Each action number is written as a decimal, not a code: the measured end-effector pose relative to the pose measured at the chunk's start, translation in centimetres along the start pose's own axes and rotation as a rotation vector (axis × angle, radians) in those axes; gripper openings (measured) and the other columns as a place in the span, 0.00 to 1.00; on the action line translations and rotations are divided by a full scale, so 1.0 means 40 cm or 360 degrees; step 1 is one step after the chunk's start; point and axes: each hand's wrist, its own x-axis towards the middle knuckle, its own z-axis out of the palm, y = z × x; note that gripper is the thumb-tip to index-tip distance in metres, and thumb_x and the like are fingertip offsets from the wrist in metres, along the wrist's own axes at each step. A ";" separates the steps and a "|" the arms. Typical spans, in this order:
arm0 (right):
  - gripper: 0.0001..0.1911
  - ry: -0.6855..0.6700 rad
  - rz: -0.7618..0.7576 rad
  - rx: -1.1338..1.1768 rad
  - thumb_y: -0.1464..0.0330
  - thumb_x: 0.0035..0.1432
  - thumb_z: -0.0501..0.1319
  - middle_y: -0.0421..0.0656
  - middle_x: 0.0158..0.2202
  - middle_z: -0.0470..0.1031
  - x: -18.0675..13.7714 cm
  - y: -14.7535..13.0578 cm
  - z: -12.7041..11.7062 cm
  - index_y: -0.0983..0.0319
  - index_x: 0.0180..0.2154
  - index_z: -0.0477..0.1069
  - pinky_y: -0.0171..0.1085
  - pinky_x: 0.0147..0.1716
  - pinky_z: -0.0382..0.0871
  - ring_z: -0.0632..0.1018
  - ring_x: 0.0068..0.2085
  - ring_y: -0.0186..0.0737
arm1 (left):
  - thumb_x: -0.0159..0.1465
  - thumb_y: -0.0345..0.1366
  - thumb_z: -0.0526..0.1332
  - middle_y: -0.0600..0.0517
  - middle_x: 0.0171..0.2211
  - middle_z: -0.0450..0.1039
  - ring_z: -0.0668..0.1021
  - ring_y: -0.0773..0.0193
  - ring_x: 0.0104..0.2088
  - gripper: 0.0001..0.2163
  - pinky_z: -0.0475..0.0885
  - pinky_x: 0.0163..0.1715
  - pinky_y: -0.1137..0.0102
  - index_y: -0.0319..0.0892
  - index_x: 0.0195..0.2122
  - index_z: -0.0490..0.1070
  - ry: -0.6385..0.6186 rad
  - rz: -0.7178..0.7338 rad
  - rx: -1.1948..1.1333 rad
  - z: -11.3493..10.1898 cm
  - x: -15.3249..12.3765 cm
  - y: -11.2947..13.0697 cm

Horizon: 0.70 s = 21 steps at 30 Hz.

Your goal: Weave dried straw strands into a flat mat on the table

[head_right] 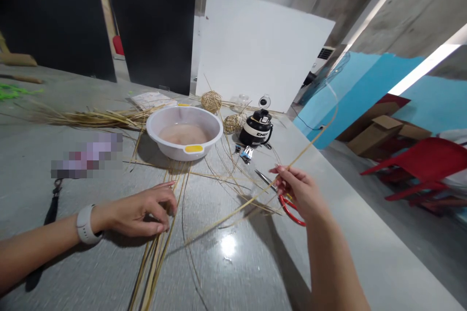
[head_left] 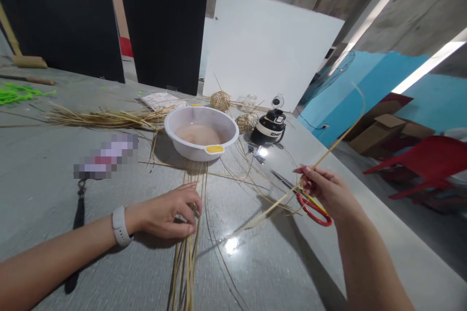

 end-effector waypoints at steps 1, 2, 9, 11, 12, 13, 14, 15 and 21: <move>0.28 0.0015 0.0009 0.0030 0.51 0.30 0.80 0.39 0.19 0.71 -0.001 0.003 0.004 0.64 0.30 0.82 0.24 0.15 0.64 0.70 0.19 0.27 | 0.65 0.34 0.61 0.52 0.42 0.74 0.77 0.61 0.46 0.07 0.45 0.70 0.49 0.46 0.32 0.78 -0.0012 0.0031 0.0001 0.001 -0.001 0.005; 0.29 0.0030 0.0016 0.0065 0.51 0.29 0.80 0.39 0.19 0.71 -0.002 0.005 0.009 0.64 0.30 0.82 0.23 0.15 0.64 0.70 0.19 0.27 | 0.65 0.34 0.61 0.53 0.41 0.74 0.77 0.61 0.45 0.07 0.45 0.70 0.49 0.47 0.33 0.79 -0.0024 0.0065 0.0007 0.002 -0.003 0.011; 0.28 0.0137 0.0058 0.0369 0.56 0.24 0.82 0.37 0.17 0.69 -0.009 0.024 0.054 0.66 0.27 0.81 0.22 0.13 0.62 0.66 0.17 0.24 | 0.64 0.35 0.61 0.52 0.40 0.72 0.75 0.60 0.43 0.09 0.47 0.69 0.48 0.50 0.42 0.80 -0.0082 0.0197 0.0238 0.009 -0.029 0.041; 0.27 0.0141 0.0068 0.0438 0.57 0.25 0.82 0.37 0.17 0.69 -0.004 0.033 0.061 0.66 0.28 0.81 0.22 0.13 0.62 0.67 0.17 0.24 | 0.64 0.35 0.61 0.52 0.40 0.71 0.74 0.59 0.43 0.11 0.48 0.69 0.48 0.52 0.46 0.79 -0.0107 0.0210 0.0327 0.012 -0.036 0.045; 0.26 0.0136 0.0074 0.0462 0.58 0.26 0.82 0.37 0.17 0.70 -0.002 0.038 0.063 0.66 0.28 0.81 0.22 0.13 0.62 0.67 0.17 0.24 | 0.64 0.35 0.61 0.52 0.40 0.71 0.74 0.59 0.43 0.13 0.48 0.68 0.48 0.52 0.48 0.78 -0.0116 0.0215 0.0361 0.014 -0.039 0.046; 0.25 0.0126 0.0083 0.0477 0.58 0.27 0.82 0.37 0.18 0.70 0.002 0.044 0.063 0.66 0.28 0.81 0.22 0.13 0.62 0.67 0.17 0.24 | 0.65 0.36 0.61 0.52 0.40 0.71 0.74 0.59 0.43 0.14 0.47 0.68 0.48 0.53 0.50 0.77 -0.0119 0.0222 0.0386 0.015 -0.042 0.046; 0.25 0.0112 0.0091 0.0484 0.58 0.28 0.82 0.37 0.18 0.70 0.005 0.050 0.063 0.66 0.29 0.81 0.22 0.13 0.62 0.67 0.17 0.24 | 0.66 0.38 0.60 0.52 0.40 0.70 0.74 0.59 0.43 0.15 0.47 0.68 0.48 0.53 0.53 0.75 -0.0117 0.0231 0.0405 0.016 -0.044 0.046; 0.24 0.0097 0.0096 0.0485 0.59 0.29 0.81 0.37 0.18 0.70 0.008 0.056 0.063 0.66 0.29 0.81 0.22 0.13 0.62 0.68 0.17 0.24 | 0.67 0.40 0.60 0.52 0.40 0.70 0.74 0.59 0.43 0.16 0.46 0.69 0.49 0.53 0.55 0.73 -0.0114 0.0240 0.0422 0.017 -0.046 0.045; 0.22 0.0064 0.0123 0.0457 0.60 0.35 0.80 0.37 0.18 0.71 0.019 0.087 0.057 0.66 0.30 0.81 0.23 0.14 0.63 0.68 0.18 0.25 | 0.71 0.50 0.52 0.51 0.41 0.69 0.71 0.57 0.44 0.23 0.43 0.68 0.47 0.53 0.65 0.62 -0.0017 0.0258 0.0544 0.021 -0.046 0.030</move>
